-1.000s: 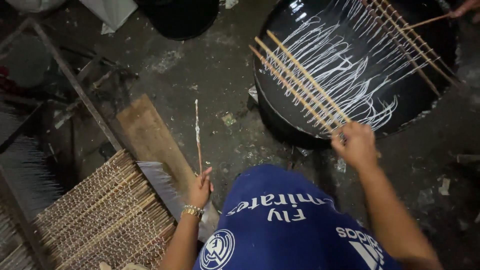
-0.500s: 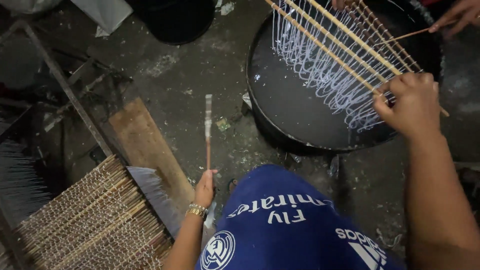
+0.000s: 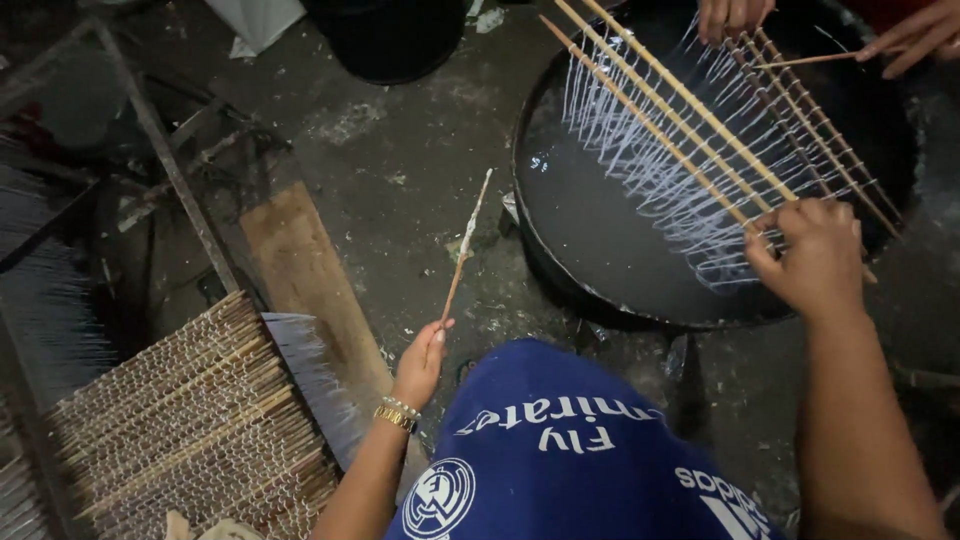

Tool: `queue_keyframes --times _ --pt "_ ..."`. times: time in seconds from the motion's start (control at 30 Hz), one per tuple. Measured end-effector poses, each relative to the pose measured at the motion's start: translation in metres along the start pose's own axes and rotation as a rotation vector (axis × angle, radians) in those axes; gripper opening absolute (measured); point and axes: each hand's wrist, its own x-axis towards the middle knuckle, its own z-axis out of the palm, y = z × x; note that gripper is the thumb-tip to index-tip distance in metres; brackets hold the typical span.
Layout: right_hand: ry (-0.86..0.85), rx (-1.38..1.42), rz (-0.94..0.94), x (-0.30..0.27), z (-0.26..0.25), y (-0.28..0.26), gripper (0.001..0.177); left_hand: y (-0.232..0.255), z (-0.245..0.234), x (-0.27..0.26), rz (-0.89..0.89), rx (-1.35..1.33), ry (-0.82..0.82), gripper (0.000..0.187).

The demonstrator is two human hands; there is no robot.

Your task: Dipping a frame of candle wicks into a vat of molten wax and placing them on a rack to dry

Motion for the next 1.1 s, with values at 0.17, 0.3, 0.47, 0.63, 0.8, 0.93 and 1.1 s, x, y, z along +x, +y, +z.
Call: queue_keyframes --times 0.17,0.3,0.47,0.63,0.8,0.93,1.1 --pt "-0.068 0.026 0.035 -0.005 0.012 0.002 0.026 0.013 0.003 0.006 0.077 0.176 0.015 0.049" --pt "-0.026 0.049 -0.008 -0.007 0.026 0.010 0.020 0.080 0.003 0.022 0.201 0.340 0.059 0.043" --pt "0.088 0.037 -0.089 -0.006 0.036 0.012 0.017 0.123 0.018 0.052 0.340 0.424 0.179 0.040" --pt "0.015 0.022 -0.035 -0.006 0.035 0.006 0.018 0.139 0.025 0.068 0.385 0.493 0.186 0.037" --pt "-0.074 0.029 0.041 -0.008 0.030 -0.001 0.023 0.142 0.029 0.072 0.400 0.503 0.157 0.038" --pt "-0.051 0.081 0.025 -0.010 0.034 0.001 0.023 0.144 0.032 0.070 0.397 0.497 0.143 0.039" --pt "0.003 0.086 0.000 -0.007 0.064 0.009 0.022 0.133 0.032 0.077 0.361 0.547 0.088 0.040"
